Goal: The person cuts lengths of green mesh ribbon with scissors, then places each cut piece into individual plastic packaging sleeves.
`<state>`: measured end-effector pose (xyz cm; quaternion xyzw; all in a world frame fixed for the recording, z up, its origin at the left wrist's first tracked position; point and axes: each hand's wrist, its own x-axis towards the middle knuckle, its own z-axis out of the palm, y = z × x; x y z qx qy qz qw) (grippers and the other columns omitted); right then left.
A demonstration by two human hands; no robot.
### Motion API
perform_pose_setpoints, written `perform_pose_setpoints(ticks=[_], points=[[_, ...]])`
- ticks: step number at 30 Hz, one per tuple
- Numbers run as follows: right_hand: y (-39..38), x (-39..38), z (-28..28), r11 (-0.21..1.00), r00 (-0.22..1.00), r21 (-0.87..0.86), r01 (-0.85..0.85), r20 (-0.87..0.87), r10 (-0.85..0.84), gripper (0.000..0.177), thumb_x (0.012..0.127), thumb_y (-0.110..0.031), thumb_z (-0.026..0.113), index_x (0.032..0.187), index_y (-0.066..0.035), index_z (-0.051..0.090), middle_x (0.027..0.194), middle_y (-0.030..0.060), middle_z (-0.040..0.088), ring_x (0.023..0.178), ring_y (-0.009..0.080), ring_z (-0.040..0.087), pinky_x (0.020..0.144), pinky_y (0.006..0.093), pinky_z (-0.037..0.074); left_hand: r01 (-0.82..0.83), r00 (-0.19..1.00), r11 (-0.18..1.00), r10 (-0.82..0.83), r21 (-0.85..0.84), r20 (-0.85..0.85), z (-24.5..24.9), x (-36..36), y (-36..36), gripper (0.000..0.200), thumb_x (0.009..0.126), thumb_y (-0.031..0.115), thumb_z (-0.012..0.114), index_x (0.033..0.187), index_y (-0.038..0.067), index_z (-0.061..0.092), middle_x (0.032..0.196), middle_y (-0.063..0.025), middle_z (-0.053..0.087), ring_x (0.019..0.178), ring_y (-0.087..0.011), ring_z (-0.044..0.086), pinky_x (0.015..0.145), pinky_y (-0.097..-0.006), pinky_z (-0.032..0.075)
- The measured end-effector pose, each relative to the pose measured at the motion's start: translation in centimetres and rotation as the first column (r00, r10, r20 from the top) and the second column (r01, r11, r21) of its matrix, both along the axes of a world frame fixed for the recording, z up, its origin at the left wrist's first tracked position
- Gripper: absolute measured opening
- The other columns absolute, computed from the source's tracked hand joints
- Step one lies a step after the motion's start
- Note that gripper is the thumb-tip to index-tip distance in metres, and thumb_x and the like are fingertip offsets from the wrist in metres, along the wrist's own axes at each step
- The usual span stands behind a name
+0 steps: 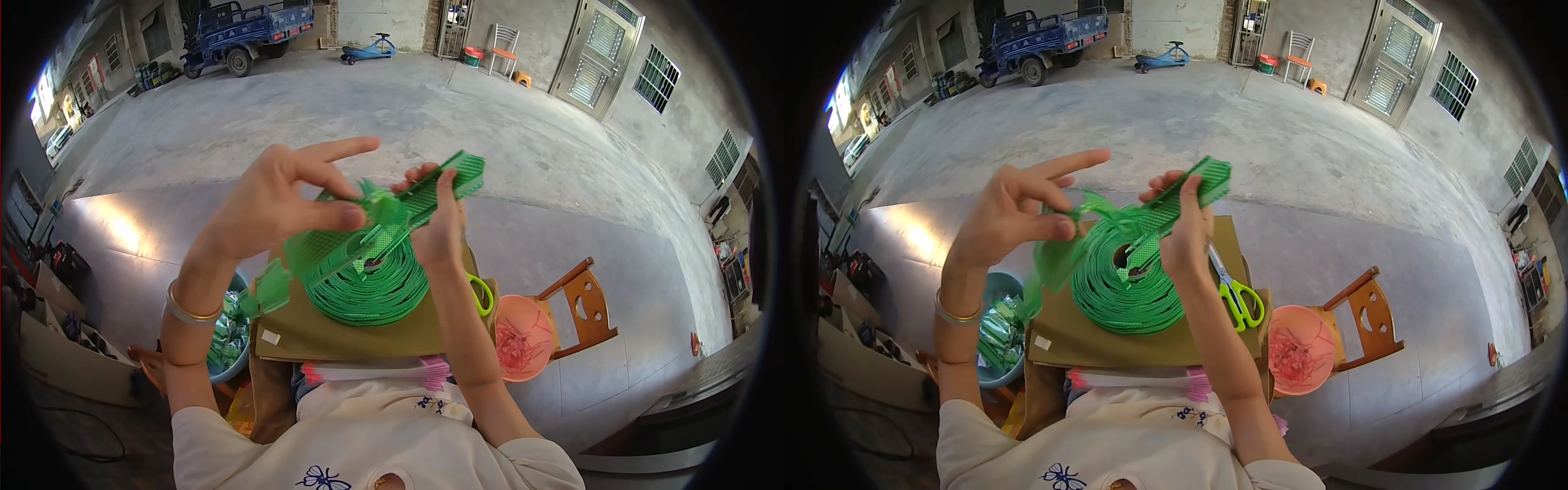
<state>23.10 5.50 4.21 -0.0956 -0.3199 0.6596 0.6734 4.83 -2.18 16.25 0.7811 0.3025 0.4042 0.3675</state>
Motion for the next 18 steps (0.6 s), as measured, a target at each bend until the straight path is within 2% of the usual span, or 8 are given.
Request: perform_pose_setpoints(ticks=[2,4,8,10,11,14,16,18], points=[[-1.0,-2.3,0.8,1.0,0.998,0.024,-0.006,0.069,0.004,0.05,0.091,-0.051,0.038,0.104,-0.004,0.049,0.095,0.0096,0.056,0.086,0.0179,0.056,0.075,0.0338,0.05,-0.066,0.998,0.998,0.066,0.013,-0.003,0.4,2.5,0.9,0.015,0.067,0.01,0.075,0.077,0.0,0.07,0.128,-0.0251,0.046,0.125,-0.0285,0.04,0.102,-0.0377,0.028],[-1.9,-3.5,1.3,0.986,0.988,0.077,-0.149,-0.023,0.151,0.062,0.087,-0.06,0.034,0.113,-0.006,0.047,0.103,0.0085,0.055,0.093,0.0191,0.056,0.08,0.0334,0.049,-0.141,0.99,0.986,0.141,0.087,-0.001,-0.3,4.2,2.8,0.019,0.068,0.012,0.075,0.083,0.001,0.071,0.129,-0.0251,0.045,0.125,-0.0285,0.04,0.102,-0.0373,0.027],[-3.8,-3.8,2.5,0.96,0.955,0.096,-0.265,-0.109,0.274,0.073,0.084,-0.067,0.028,0.12,-0.007,0.045,0.112,0.0071,0.053,0.1,0.0178,0.055,0.079,0.0332,0.05,-0.225,0.973,0.974,0.226,-0.022,0.044,-0.7,5.1,5.5,0.022,0.071,0.015,0.074,0.086,-0.001,0.07,0.132,-0.0251,0.041,0.115,-0.0284,0.049,0.083,-0.0304,0.042],[-3.4,-3.5,1.9,0.908,0.92,0.209,-0.363,-0.076,0.385,0.066,0.086,-0.063,0.035,0.119,-0.006,0.045,0.109,0.0059,0.055,0.099,0.0177,0.056,0.078,0.0338,0.05,-0.288,0.952,0.953,0.296,-0.097,0.076,-0.7,5.2,5.5,0.023,0.072,0.018,0.074,0.085,-0.001,0.07,0.132,-0.0246,0.041,0.103,-0.024,0.059,0.065,-0.0233,0.048],[-3.4,-3.5,1.8,0.873,0.896,0.262,-0.412,-0.054,0.44,0.063,0.086,-0.06,0.038,0.119,-0.006,0.045,0.107,0.0053,0.056,0.098,0.0177,0.056,0.077,0.0341,0.051,-0.301,0.951,0.948,0.306,-0.101,0.047,-0.6,5.1,5.4,0.025,0.072,0.019,0.074,0.085,-0.002,0.07,0.132,-0.0249,0.041,0.095,-0.0208,0.06,0.057,-0.021,0.045],[-3.6,-4.2,2.2,0.96,0.917,0.176,-0.216,0.375,0.137,0.045,0.09,-0.046,0.047,0.109,-0.006,0.049,0.084,0.0075,0.059,0.079,0.0182,0.06,0.066,0.0303,0.052,-0.32,0.946,0.933,0.324,-0.165,-0.003,-0.2,4.7,4.9,0.031,0.075,0.025,0.072,0.089,-0.003,0.068,0.13,-0.0252,0.042,0.074,-0.0119,0.063,0.043,-0.0154,0.038],[-2.9,-3.9,1.8,0.926,0.923,0.143,-0.35,0.221,0.315,0.031,0.091,-0.033,0.049,0.106,-0.006,0.049,0.089,0.0059,0.058,0.084,0.0196,0.059,0.069,0.0317,0.052,-0.302,0.948,0.913,0.317,-0.274,0.012,-0.2,4.1,4.6,0.037,0.077,0.028,0.071,0.095,-0.004,0.066,0.128,-0.0247,0.046,0.065,-0.0069,0.061,0.041,-0.0137,0.036],[-2.3,-3.0,2.0,0.907,0.919,0.149,-0.394,0.07,0.387,0.021,0.093,-0.025,0.048,0.102,-0.006,0.049,0.089,0.0053,0.057,0.086,0.0201,0.058,0.073,0.0324,0.051,-0.09,0.961,0.931,0.174,-0.354,0.213,-2.4,3.1,5.3,0.041,0.079,0.029,0.069,0.103,-0.004,0.062,0.12,-0.0222,0.052,0.067,-0.0092,0.062,0.046,-0.0154,0.041]])
